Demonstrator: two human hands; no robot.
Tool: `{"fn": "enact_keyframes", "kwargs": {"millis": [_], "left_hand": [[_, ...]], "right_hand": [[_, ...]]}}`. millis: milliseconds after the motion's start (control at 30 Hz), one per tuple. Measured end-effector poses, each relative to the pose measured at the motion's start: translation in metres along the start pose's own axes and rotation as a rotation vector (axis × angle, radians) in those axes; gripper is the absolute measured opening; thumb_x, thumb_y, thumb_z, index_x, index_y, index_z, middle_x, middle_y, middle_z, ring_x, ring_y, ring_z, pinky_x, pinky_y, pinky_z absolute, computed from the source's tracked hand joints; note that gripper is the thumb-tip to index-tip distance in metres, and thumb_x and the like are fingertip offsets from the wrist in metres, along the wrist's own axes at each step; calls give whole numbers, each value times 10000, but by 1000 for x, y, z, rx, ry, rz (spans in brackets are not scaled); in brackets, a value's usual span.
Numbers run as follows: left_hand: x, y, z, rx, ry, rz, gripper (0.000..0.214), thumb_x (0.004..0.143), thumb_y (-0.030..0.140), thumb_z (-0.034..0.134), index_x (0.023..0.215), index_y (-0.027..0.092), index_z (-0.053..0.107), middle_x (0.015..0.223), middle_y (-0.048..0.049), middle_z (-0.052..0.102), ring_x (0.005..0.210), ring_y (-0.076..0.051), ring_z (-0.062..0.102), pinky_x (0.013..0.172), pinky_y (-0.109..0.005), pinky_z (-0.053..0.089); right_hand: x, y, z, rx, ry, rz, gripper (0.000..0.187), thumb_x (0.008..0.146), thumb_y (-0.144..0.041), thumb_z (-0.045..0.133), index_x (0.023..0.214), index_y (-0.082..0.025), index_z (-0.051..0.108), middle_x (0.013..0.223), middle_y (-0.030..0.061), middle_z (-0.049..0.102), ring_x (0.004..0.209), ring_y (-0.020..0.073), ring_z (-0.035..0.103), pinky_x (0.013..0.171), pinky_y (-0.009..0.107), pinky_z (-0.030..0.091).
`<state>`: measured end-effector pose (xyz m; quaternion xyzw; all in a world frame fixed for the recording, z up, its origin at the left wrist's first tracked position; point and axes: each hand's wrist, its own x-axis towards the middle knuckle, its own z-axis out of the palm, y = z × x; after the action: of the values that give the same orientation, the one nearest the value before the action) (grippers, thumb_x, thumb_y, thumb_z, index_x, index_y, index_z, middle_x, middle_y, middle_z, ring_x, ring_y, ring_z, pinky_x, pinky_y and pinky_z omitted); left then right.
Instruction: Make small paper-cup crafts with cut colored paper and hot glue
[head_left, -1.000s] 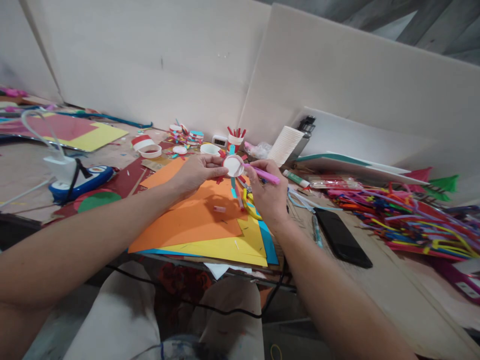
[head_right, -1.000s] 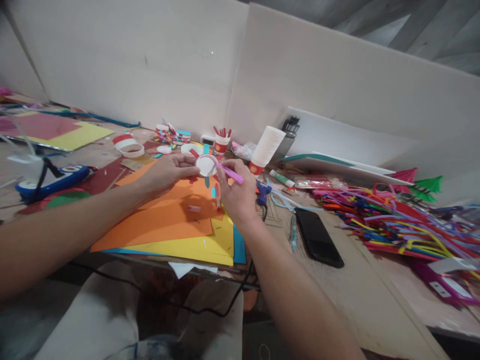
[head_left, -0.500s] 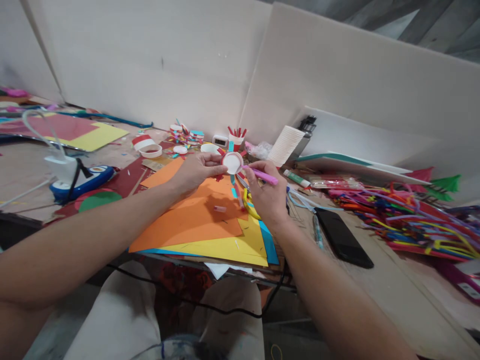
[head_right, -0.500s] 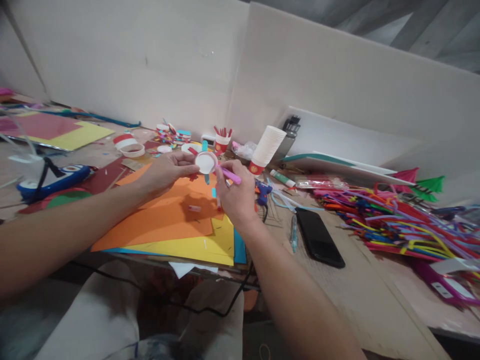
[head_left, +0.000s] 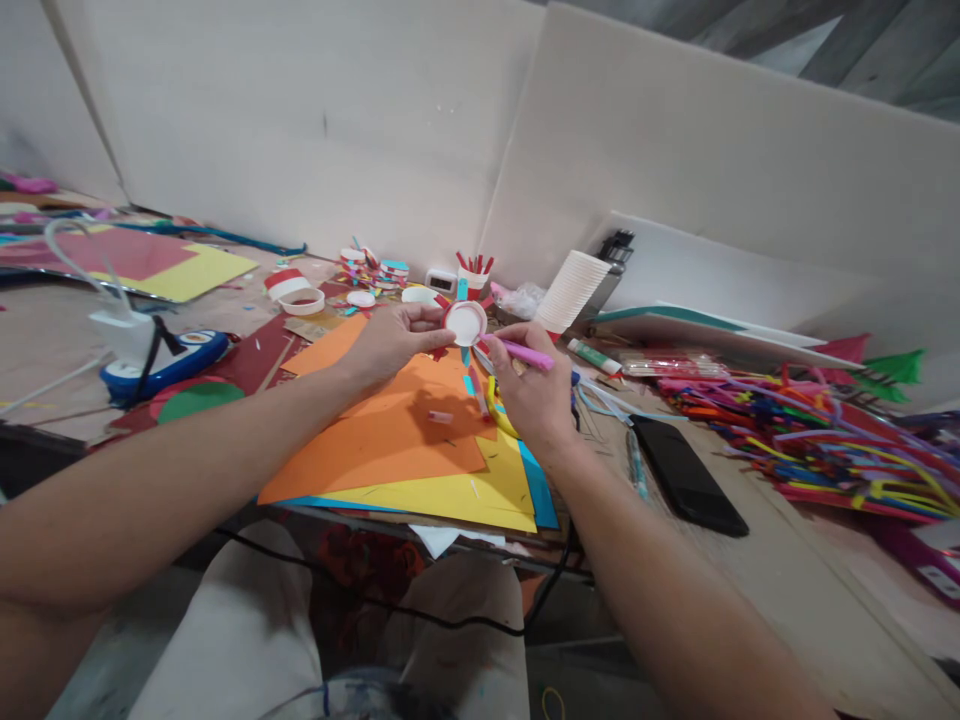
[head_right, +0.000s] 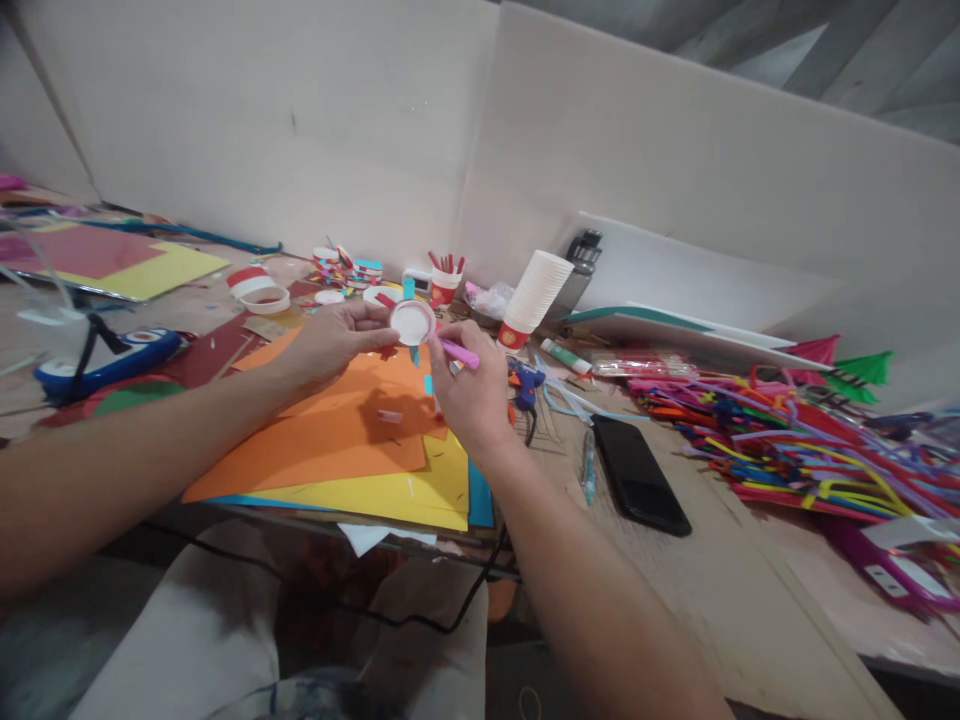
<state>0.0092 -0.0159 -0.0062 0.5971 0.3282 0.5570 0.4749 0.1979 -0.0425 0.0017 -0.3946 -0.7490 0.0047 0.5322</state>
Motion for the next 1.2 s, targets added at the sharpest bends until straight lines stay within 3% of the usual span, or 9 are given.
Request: {"fn": "enact_keyframes", "kwargs": {"millis": [700,1200], "left_hand": [[0,0,0,59,-16,14,394,667,320,790,997,125,699,952,-86,751,753,-149,661,738,-288,510],[0,2,1,76,-90,-24,380,682,314,763,1000,119,689,917,-67,740,702,-126,635,719,-276,492]], "right_hand": [[-3,0,2,33,-46,16,190,894,-386,583,824,-211,605,748,11,662,694,160,613,651,298,449],[-4,-8,1,82,-65,32,183,883,-355,601,774,-209,607,728,-1,655,662,142,600,625,281,428]]}}
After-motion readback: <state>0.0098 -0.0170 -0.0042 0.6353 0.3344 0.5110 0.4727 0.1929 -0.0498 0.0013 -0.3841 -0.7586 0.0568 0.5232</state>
